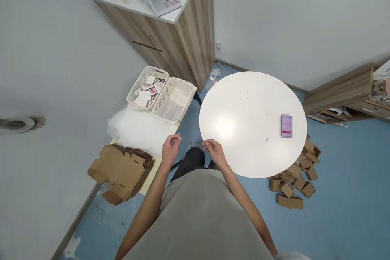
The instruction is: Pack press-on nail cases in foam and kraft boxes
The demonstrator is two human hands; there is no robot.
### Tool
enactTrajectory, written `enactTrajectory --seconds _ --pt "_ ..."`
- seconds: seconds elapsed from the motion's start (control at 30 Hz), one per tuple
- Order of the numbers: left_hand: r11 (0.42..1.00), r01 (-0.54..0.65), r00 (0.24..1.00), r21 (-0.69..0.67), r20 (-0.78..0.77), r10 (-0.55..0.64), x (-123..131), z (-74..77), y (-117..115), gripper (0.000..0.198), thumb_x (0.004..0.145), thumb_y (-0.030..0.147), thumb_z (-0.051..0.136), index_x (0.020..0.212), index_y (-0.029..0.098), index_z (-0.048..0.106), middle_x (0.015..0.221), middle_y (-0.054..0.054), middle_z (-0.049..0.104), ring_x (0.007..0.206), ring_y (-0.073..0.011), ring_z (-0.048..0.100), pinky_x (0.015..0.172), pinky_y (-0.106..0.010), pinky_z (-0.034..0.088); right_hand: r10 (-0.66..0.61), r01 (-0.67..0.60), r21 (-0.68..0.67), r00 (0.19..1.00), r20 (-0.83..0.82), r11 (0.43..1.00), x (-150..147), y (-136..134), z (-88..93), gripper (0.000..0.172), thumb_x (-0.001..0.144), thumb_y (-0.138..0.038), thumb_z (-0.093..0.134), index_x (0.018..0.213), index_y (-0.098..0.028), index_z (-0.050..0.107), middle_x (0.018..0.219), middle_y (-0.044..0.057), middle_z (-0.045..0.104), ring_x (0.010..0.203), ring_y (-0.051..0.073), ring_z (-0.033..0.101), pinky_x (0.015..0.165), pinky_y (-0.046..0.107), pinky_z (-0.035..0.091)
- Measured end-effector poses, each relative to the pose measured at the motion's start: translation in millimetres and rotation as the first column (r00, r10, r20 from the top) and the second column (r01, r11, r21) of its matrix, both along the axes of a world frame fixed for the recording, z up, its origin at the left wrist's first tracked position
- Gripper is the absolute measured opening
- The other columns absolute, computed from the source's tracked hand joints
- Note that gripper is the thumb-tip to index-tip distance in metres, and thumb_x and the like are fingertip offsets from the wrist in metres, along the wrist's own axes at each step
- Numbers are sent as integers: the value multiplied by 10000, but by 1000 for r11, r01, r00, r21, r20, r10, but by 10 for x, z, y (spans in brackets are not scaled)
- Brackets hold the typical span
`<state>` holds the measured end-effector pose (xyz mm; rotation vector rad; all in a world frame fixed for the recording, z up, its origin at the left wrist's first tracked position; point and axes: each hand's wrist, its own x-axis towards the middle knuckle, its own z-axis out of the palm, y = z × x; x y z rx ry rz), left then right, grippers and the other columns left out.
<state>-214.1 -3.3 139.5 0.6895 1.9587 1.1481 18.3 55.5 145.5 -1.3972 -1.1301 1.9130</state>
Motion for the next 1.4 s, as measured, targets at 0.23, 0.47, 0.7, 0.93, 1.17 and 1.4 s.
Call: enactTrajectory --seconds 0.23,0.47,0.7,0.93,1.17,1.4 --pt "982 190 960 0 -208 -186 -775 -317 947 214 996 420 624 1115 246 663 1301 -144 734 1238 -295 714 1092 -482 614 -174 178 -40 980 94 983 -304 191 70 562 861 -755 773 1087 -240 792 1122 122 858 958 282 813 934 456 605" --pt "856 509 726 -85 -491 -480 -1242 -405 2191 331 998 238 558 1306 181 668 1400 -204 651 1406 -386 570 1251 -564 456 -315 322 -15 932 180 946 -561 312 336 549 872 -734 770 1098 -233 780 1143 131 850 973 279 812 950 454 600" --pt "668 664 467 -336 -511 -722 -1400 -590 2903 515 930 146 516 1424 151 658 1473 -206 579 1441 -399 477 1267 -522 401 -437 447 23 862 255 894 -587 323 467 532 889 -713 749 1134 -242 773 1201 135 840 1032 293 816 1021 487 603" --pt "543 680 293 -493 -496 -817 -1429 -737 2903 513 920 210 575 1415 122 680 1395 -249 596 1381 -440 495 1192 -563 452 -528 537 39 810 255 842 -550 262 528 529 887 -699 756 1143 -237 776 1216 142 834 1036 295 817 1035 496 599" --pt "462 563 150 -685 -465 -873 -1386 -853 2804 585 881 309 722 1406 84 596 1458 -307 580 1350 -444 558 1101 -527 493 -538 543 46 813 222 839 -487 263 489 544 864 -709 763 1121 -229 775 1176 135 840 998 274 814 992 463 603" --pt "435 524 115 -732 -445 -888 -1300 -712 2869 608 851 217 709 1412 41 553 1415 -334 645 1308 -431 633 1097 -521 500 -492 492 43 854 168 869 -440 242 451 504 878 -680 772 1110 -232 780 1157 124 846 978 260 812 975 450 603"
